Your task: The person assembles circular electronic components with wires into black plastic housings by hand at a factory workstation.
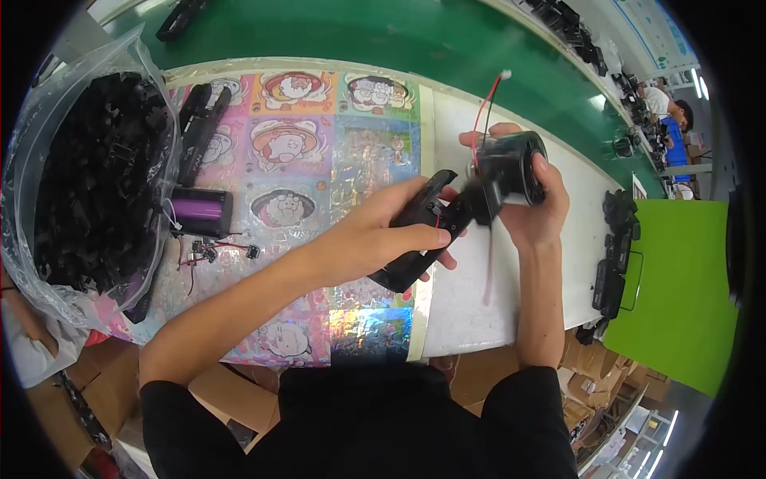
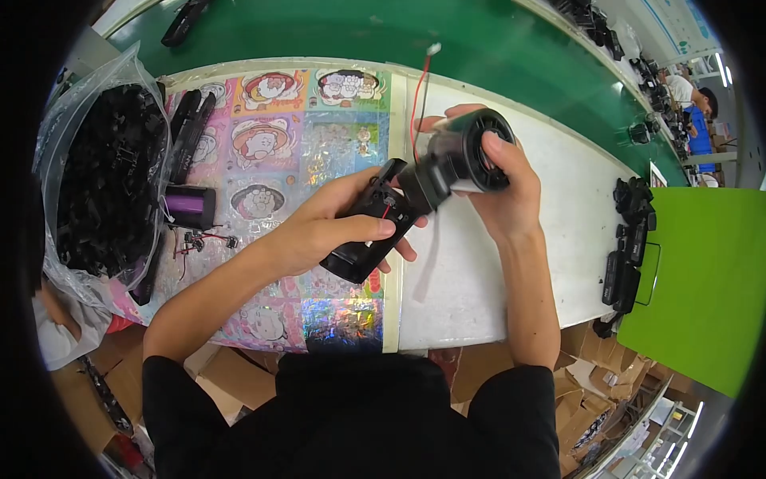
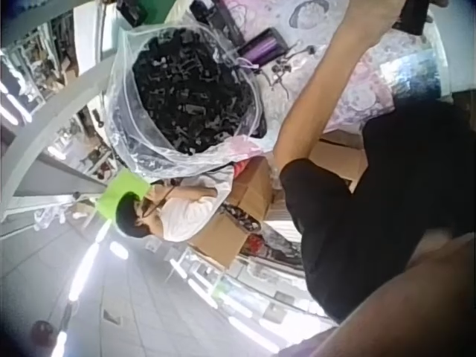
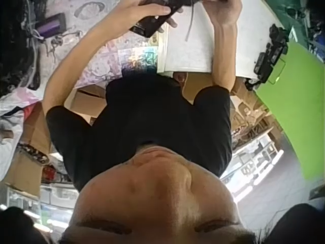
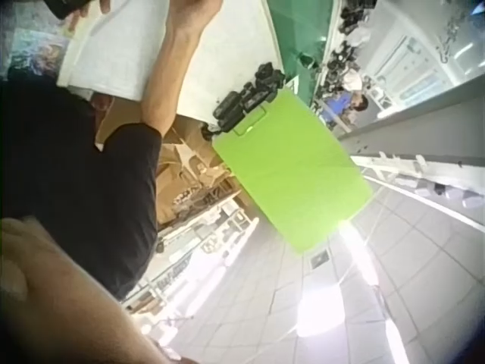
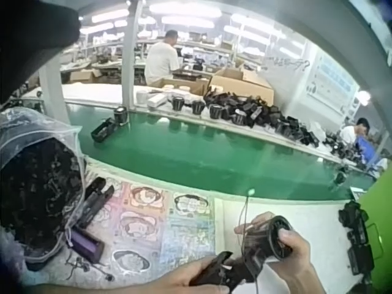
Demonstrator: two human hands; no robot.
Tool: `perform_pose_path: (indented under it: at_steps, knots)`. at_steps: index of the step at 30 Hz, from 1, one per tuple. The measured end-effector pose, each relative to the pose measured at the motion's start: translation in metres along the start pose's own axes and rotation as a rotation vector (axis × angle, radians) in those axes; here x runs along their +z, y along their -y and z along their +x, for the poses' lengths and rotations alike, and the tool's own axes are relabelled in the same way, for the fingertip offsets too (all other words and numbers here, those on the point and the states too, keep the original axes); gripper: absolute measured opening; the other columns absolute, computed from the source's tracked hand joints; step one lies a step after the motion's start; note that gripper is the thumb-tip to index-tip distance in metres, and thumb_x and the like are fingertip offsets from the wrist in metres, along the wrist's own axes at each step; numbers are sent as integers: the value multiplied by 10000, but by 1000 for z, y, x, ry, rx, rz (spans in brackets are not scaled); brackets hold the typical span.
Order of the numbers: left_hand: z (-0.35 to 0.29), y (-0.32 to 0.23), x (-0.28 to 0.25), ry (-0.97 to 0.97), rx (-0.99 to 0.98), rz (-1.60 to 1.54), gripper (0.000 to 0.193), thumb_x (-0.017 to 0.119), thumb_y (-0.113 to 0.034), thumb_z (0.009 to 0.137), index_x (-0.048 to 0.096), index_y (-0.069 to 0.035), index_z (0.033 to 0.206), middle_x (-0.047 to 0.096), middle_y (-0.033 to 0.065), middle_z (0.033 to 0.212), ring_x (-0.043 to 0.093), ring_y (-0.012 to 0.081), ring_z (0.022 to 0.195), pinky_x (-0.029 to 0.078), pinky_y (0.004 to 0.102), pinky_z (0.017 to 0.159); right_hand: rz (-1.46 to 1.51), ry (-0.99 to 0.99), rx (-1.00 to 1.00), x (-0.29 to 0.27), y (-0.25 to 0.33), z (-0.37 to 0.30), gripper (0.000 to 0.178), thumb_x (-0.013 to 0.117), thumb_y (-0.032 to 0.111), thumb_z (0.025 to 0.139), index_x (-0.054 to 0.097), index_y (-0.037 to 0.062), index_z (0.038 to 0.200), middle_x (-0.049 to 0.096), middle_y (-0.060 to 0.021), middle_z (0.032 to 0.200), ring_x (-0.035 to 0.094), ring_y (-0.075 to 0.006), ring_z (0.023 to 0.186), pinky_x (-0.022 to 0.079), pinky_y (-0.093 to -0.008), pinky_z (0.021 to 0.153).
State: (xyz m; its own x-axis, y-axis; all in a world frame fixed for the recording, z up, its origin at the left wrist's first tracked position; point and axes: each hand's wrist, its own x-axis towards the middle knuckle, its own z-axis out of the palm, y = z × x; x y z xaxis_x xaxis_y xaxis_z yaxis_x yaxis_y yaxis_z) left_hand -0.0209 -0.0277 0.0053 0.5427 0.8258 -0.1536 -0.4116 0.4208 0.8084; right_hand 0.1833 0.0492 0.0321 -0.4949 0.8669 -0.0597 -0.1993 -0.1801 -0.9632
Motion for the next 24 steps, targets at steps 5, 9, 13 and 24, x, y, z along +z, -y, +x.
perform_pose_path:
  at_steps: [5,9,13,24]
  knots:
    - [0,1,3,27,-35,19,559,599,-94,819,364,11,1315,581,161,1091,661,256,884,520,310,692,-172,-123,-30,5,1,-4,612,539,443,792,533,-10,1203,628,-138,1066,618,-140,792,477,-239,644]
    - [0,1,7,24,-49,45,580,607,-83,823,344,8,1332,579,155,1081,661,253,896,517,307,692,-91,-75,-87,10,-3,-8,472,569,271,828,512,2,1211,627,-128,1059,620,-150,855,506,-266,775]
    - [-1,0,11,3,-31,108,477,616,-93,841,395,12,1251,552,93,982,631,168,894,489,278,713,-172,-67,-175,14,-3,-14,405,566,236,833,522,3,1161,627,-127,1065,610,-151,903,495,-278,823]
    - [-3,17,13,-48,86,222,420,655,-186,855,451,4,1169,574,63,901,548,92,782,441,234,657,-160,-25,-175,22,-8,-16,351,618,124,837,524,16,1157,626,-78,1035,578,-127,950,456,-274,871]
